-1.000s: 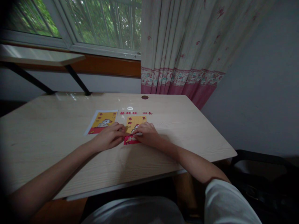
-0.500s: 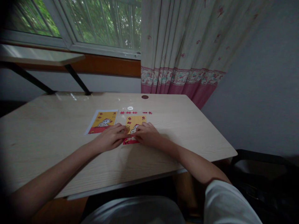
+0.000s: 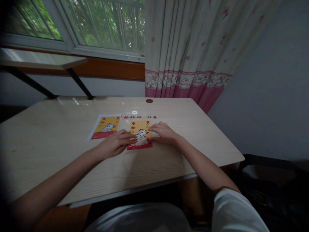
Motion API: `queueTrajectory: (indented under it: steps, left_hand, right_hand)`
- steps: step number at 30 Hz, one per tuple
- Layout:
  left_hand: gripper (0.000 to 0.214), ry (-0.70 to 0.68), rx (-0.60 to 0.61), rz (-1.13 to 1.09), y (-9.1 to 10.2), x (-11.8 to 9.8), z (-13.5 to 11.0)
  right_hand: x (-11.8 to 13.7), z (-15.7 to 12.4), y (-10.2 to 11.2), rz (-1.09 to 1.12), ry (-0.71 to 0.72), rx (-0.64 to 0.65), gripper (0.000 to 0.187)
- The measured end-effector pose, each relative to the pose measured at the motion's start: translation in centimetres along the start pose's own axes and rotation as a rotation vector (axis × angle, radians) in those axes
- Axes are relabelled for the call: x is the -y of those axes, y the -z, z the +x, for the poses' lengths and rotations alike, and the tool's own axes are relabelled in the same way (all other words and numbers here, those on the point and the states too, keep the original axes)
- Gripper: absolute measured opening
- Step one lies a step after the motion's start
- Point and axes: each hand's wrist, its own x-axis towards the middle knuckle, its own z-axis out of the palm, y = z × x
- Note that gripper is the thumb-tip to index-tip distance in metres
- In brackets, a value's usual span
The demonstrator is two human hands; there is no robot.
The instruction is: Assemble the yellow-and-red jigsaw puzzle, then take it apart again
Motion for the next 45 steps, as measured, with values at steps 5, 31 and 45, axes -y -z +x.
queueTrajectory:
  steps: [5, 31, 45]
  left_hand:
    - [0.034, -0.011, 0.024, 0.002, 0.0, -0.2, 0.1]
    - [0.037, 0.224, -0.029, 0.115, -0.3, 2.1, -0.4]
    - [0.035, 0.224, -0.039, 0.1, -0.1, 1.7, -0.1]
  right_hand:
    - [0.2, 0.2, -0.1, 0.033, 0.04, 0.029, 0.044]
    - [0.2, 0.9, -0.9, 0.057, 0.018, 0.0, 0.045]
    - [0.3, 5.8, -1.9, -0.117, 0.139, 0.039, 0.039]
